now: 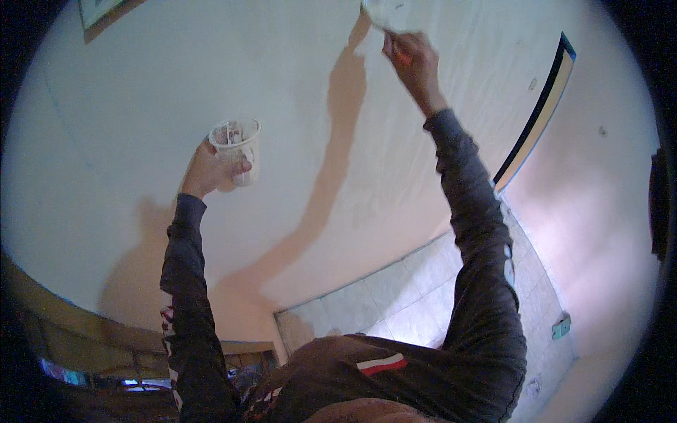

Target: The person paints a ceiling using a small brush and a cup of paint. They repeatedly dip the brush into the cup and apply paint to the ceiling surface in a continuous motion.

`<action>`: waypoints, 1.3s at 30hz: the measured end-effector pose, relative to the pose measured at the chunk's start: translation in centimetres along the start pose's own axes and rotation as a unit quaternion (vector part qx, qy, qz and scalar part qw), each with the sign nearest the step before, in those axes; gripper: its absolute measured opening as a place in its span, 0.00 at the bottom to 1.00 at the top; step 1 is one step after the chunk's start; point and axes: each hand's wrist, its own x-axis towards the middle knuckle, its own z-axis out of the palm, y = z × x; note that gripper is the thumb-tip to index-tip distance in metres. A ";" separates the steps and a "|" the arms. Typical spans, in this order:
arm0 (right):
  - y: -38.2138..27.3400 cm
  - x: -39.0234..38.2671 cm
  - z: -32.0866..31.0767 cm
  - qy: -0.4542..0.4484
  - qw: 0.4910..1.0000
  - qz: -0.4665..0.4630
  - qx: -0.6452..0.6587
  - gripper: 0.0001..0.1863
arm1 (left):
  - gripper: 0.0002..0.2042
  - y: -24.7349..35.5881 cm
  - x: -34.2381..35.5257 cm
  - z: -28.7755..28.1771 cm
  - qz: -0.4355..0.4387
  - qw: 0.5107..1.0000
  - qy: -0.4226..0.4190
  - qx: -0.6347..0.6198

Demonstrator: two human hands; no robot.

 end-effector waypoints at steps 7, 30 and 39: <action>-5.0 -9.5 -2.4 -0.116 0.983 0.123 0.074 0.14 | 0.38 -0.5 0.1 -0.4 -0.001 1.000 -0.004 0.022; 8.4 21.1 -2.7 -0.343 0.910 0.190 0.135 0.12 | 0.38 -1.3 0.6 -0.4 0.036 0.999 -0.002 0.036; 12.5 23.4 -5.1 -0.097 0.967 0.086 0.219 0.11 | 0.38 0.1 0.3 0.2 0.028 0.998 -0.001 0.049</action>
